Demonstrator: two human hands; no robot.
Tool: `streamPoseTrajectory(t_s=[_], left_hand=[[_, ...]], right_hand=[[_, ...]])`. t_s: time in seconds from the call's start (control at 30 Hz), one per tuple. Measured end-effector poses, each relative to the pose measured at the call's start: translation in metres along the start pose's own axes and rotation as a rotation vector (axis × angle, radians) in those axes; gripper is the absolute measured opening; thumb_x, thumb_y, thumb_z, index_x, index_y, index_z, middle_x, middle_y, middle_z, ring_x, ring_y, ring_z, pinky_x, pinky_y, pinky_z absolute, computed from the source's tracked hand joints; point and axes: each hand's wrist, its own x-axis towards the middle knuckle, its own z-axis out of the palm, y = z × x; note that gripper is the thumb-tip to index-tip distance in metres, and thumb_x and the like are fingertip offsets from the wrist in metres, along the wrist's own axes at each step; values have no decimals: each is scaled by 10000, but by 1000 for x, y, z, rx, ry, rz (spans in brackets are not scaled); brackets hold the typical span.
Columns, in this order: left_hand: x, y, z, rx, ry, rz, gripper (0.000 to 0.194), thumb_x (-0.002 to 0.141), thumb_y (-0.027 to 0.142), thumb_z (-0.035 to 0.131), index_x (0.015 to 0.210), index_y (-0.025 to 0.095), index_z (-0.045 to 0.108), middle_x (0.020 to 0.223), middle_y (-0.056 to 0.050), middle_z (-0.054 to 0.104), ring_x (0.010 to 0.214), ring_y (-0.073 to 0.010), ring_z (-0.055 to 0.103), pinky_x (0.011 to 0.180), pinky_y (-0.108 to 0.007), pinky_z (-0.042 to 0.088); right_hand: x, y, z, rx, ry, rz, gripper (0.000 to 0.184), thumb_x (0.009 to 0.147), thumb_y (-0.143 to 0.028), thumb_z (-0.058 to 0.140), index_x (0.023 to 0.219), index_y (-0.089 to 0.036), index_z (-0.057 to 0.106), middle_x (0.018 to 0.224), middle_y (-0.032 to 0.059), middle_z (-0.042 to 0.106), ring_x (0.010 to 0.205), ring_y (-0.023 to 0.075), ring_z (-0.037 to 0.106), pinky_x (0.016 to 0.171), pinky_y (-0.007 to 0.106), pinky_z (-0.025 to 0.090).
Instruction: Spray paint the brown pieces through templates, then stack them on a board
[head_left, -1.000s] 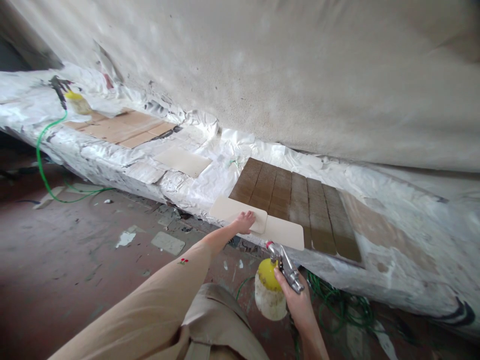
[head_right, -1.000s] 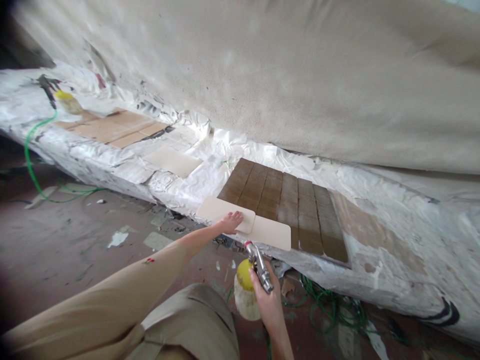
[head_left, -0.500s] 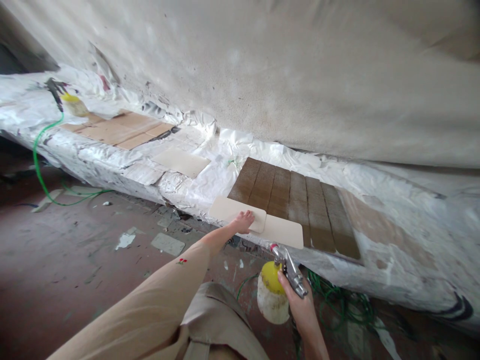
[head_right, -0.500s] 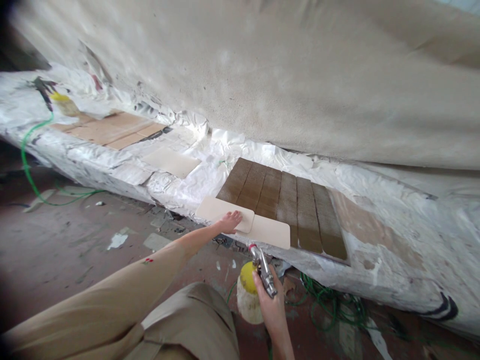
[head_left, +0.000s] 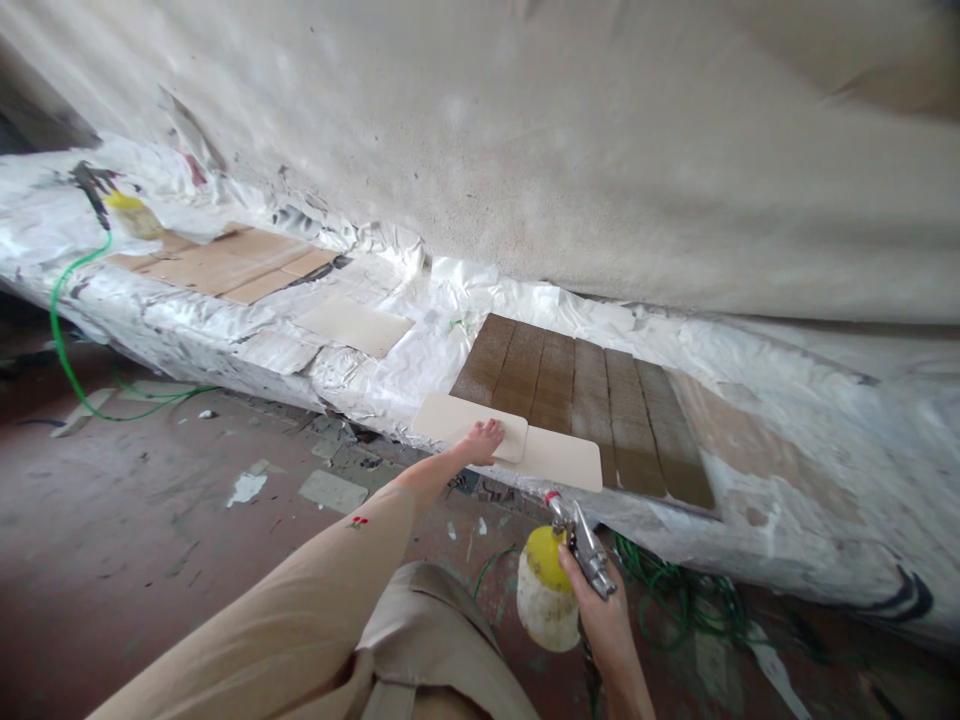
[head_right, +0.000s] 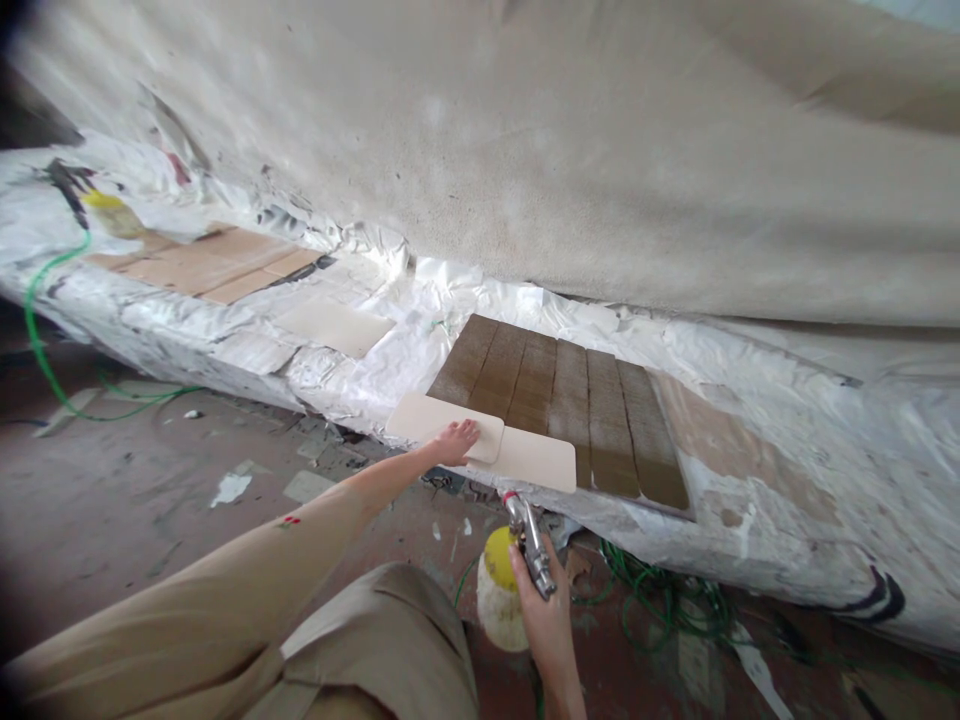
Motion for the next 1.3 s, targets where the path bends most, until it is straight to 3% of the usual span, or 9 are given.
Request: streamPoseTrajectory(t_s=[0.2, 0.53, 0.73, 0.93, 1.3], left_hand=[[0, 0, 0, -3, -12, -2, 749, 754, 392, 703, 1400, 126, 430, 1517, -253, 361, 1396, -389, 345, 1032, -496, 390], [1, -4, 6, -9, -33, -2, 782, 765, 403, 677, 1441, 154, 371, 1527, -250, 349, 1420, -390, 315, 1050, -520, 375], [0, -5, 4, -5, -35, 12, 791, 764, 395, 700, 1447, 139, 395, 1523, -275, 335, 1410, -409, 321, 1050, -517, 373], [0, -6, 5, 0, -38, 33, 771, 785, 391, 691, 1472, 220, 384, 1530, -261, 327, 1392, -428, 335, 1019, -543, 381], [0, -8, 5, -27, -38, 30, 759, 779, 364, 708, 1467, 252, 408, 1535, -223, 345, 1401, -425, 312, 1032, -525, 368]], right_hand=[[-3, 6, -3, -1, 31, 10, 382, 722, -490, 732, 914, -160, 714, 917, 92, 745, 817, 253, 679, 731, 329, 550], [-8, 9, -3, 36, 136, 77, 479, 649, -546, 759, 918, -152, 721, 944, 113, 754, 905, 302, 691, 819, 398, 552], [-11, 14, -4, 59, 120, 91, 455, 667, -518, 758, 929, -149, 716, 908, 103, 751, 876, 290, 692, 810, 389, 549], [-14, 16, -6, 82, 127, 112, 463, 662, -515, 754, 948, -155, 701, 944, 101, 741, 922, 296, 681, 859, 402, 531], [-19, 24, -10, 92, 196, 145, 461, 666, -524, 736, 925, -145, 695, 915, 95, 733, 866, 274, 676, 808, 381, 538]])
